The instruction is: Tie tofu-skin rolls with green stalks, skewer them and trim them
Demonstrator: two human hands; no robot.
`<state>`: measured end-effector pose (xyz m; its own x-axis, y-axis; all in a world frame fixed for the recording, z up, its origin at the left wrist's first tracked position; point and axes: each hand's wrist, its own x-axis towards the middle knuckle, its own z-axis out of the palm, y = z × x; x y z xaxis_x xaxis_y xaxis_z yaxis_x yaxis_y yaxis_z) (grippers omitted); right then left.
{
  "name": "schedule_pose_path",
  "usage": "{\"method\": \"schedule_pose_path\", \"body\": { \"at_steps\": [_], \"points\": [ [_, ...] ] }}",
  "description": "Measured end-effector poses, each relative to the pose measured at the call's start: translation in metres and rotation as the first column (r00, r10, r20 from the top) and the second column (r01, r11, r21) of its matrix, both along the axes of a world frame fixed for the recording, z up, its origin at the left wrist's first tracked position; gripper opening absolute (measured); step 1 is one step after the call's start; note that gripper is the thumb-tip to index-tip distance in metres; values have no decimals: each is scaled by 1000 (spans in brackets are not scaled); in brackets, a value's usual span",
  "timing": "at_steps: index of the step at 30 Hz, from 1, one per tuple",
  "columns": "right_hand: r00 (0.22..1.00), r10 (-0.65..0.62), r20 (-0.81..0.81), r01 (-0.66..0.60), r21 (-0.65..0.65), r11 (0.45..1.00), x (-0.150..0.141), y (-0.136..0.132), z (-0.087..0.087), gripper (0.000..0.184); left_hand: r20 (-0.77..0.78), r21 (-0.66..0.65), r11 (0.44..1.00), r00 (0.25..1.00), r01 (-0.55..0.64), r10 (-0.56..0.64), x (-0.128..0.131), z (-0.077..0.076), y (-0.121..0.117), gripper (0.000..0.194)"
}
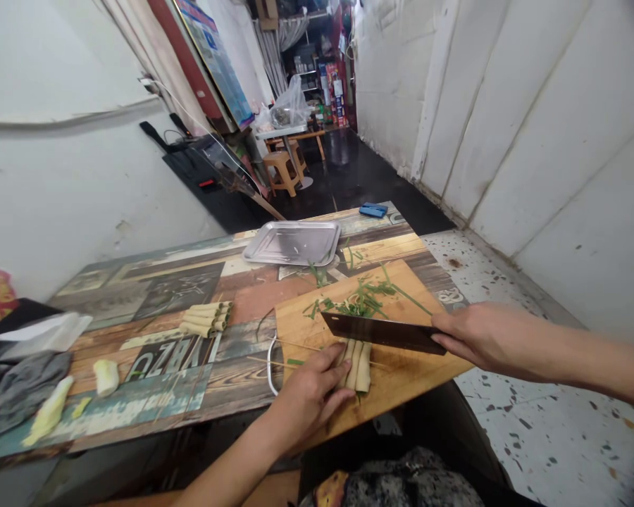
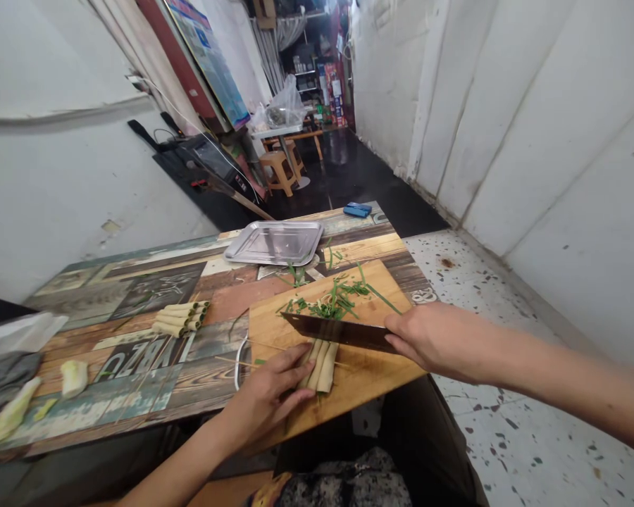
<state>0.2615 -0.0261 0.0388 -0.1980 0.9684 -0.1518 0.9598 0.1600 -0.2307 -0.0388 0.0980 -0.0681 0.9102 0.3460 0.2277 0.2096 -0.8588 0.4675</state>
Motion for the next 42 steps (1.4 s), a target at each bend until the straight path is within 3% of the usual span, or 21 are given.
{"method": "schedule_pose_path", "body": {
  "at_steps": [10, 18, 22, 26, 31, 35, 37, 38, 42],
  "points": [
    [999, 34, -23, -36, -88, 995, 9, 12, -5, 24, -15, -12, 1000, 1000, 17, -17, 0, -1, 3, 37],
    [988, -18, 153, 27, -53, 998, -29, 32, -20, 25, -40, -6, 1000, 999, 3, -3, 2, -3, 5, 38],
    [980, -191, 48, 189, 45, 981, -21, 23, -27, 27, -18, -65, 998, 1000, -10, 9, -7, 10, 19, 43],
    [951, -299, -74, 307, 147, 940, -3, 7, -27, 31, -189, -34, 997, 979, 68, -73, -18, 22, 37, 68],
    [926, -337, -169, 364, 172, 915, 1, -6, -31, 34, -253, -1, 999, 967, 33, -32, -12, 15, 40, 74],
    [902, -356, -245, 402, 178, 898, -3, -12, -35, 36, -200, -146, 985, 978, -91, 61, -19, 13, 32, 77],
    [883, -368, -293, 429, 181, 885, -6, -15, -35, 37, -129, -279, 925, 965, -258, 230, -29, 14, 27, 77],
    [871, -376, -317, 442, 172, 880, -7, -16, -35, 37, -95, -367, 867, 940, -338, 327, -33, 15, 24, 79],
    [827, -393, -403, 468, 106, 877, -14, -12, -37, 36, -85, -692, 513, 762, -509, 642, -29, 17, 11, 92]
  ]
}}
